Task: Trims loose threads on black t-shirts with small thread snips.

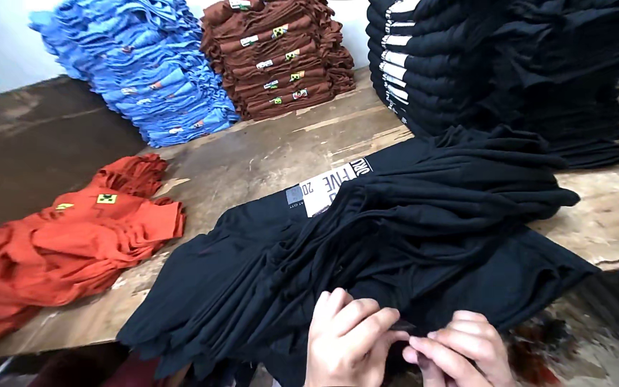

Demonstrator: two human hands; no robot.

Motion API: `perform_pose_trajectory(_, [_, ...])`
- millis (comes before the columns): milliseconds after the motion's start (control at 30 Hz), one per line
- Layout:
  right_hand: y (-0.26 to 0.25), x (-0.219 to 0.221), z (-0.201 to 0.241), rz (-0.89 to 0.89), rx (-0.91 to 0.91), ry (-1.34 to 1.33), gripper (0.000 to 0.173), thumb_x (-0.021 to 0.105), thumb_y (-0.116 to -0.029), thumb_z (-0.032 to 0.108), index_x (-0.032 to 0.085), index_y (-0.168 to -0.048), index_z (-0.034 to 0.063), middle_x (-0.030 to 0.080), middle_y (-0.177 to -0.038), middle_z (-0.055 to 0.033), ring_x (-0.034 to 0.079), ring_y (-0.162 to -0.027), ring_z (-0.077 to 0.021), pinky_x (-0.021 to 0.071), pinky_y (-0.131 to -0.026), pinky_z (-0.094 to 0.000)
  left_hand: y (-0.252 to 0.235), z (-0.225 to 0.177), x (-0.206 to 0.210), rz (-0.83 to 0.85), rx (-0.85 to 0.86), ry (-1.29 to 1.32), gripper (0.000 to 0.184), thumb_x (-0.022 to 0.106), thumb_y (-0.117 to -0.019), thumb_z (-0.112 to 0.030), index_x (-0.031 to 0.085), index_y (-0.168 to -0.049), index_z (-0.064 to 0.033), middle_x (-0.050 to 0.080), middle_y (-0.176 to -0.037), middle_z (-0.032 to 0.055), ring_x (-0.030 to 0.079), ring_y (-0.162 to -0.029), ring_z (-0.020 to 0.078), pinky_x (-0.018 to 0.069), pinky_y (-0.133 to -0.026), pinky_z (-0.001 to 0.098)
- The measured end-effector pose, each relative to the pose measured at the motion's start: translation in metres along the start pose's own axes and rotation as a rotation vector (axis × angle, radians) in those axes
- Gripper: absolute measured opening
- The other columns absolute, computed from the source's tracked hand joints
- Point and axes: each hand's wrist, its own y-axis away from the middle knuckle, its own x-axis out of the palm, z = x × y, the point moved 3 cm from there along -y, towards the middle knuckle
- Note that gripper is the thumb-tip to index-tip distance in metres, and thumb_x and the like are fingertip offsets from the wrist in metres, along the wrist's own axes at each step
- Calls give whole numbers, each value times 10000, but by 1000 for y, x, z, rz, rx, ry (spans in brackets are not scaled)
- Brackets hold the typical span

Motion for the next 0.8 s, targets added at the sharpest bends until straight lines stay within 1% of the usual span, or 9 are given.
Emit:
perform_pose_trajectory(100, [-7, -10, -6, 99, 103, -10, 279, 553, -1008, 488, 659, -925, 243, 601, -998, 81, 561, -1069, -64, 422, -1031, -280, -2, 3, -12, -35, -121, 10, 233, 787, -892, -417, 768, -1015, -219, 726, -961, -70, 629, -893, 73, 484, -797, 287])
perform_pose_trajectory(167, [-17, -6, -8, 150, 314, -13, 386, 478, -1024, 549, 708, -1077, 244, 640, -1116, 46, 572, -1150, -107, 450, -1028, -350, -4, 9, -16, -23, -230, 53, 327, 795, -884, -427, 765, -1069, -159, 707, -1006, -30, 654, -932, 65, 559, -788, 230])
perform_pose_trajectory(233, [-25, 8, -8, 136, 467, -8, 313, 624, -972, 498, 784, -1071, 248, 682, -1124, 12, 595, -1110, -159, 445, -961, -444, -5, 13, -15, -20, -309, 78, 355, 796, -877, -422, 761, -1084, -136, 692, -1009, -28, 657, -897, 37, 569, -713, 176])
perform_pose_trajectory(300, [-22, 14, -5, 6, 500, -34, 101, 750, -912, 334, 799, -900, 246, 703, -1017, 44, 622, -1034, -120, 468, -936, -378, -5, 13, -13, -15, -337, 83, 364, 797, -875, -412, 756, -1093, -123, 686, -1003, -28, 655, -888, 31, 565, -696, 169])
perform_pose_trajectory(433, [-15, 0, -4, -190, 509, -204, 45, 714, -964, 221, 734, -931, 199, 621, -1058, 64, 620, -1042, -32, 546, -882, -157, -9, 10, -17, 39, -345, 88, 370, 796, -876, -352, 744, -1143, -100, 676, -1054, 8, 650, -928, 24, 557, -721, 153])
perform_pose_trajectory(567, [-11, -13, -9, -103, 414, -388, 227, 509, -1073, 370, 643, -921, 268, 589, -1056, 141, 563, -1071, 15, 469, -932, -163, -11, 5, -13, 153, -353, 50, 336, 787, -868, -434, 772, -1071, -167, 666, -1000, -30, 631, -862, -2, 542, -680, 149])
perform_pose_trajectory(633, [-8, -15, -10, 39, 289, -263, 325, 422, -1090, 423, 559, -854, 247, 598, -1021, 109, 568, -1084, -17, 454, -992, -209, -19, 6, -3, 327, -388, 72, 415, 787, -835, -468, 773, -1111, -158, 692, -995, -26, 649, -828, 8, 576, -698, 185])
perform_pose_trajectory(733, [6, -1, -12, 238, 106, 153, 245, 602, -1004, 423, 693, -941, 205, 715, -1001, 14, 651, -993, -149, 456, -1001, -390, -49, 19, 6, 443, -379, 222, 548, 814, -848, -337, 687, -1320, -87, 702, -964, -4, 608, -750, 38, 542, -682, 224])
perform_pose_trajectory(800, [10, 3, -11, 275, 18, 121, 121, 702, -954, 298, 750, -921, 193, 629, -726, 6, 605, -706, -132, 490, -862, -337, -76, 32, 3, 338, -315, 168, 449, 796, -847, -171, 719, -1288, -136, 686, -1073, -12, 638, -840, 36, 571, -727, 226])
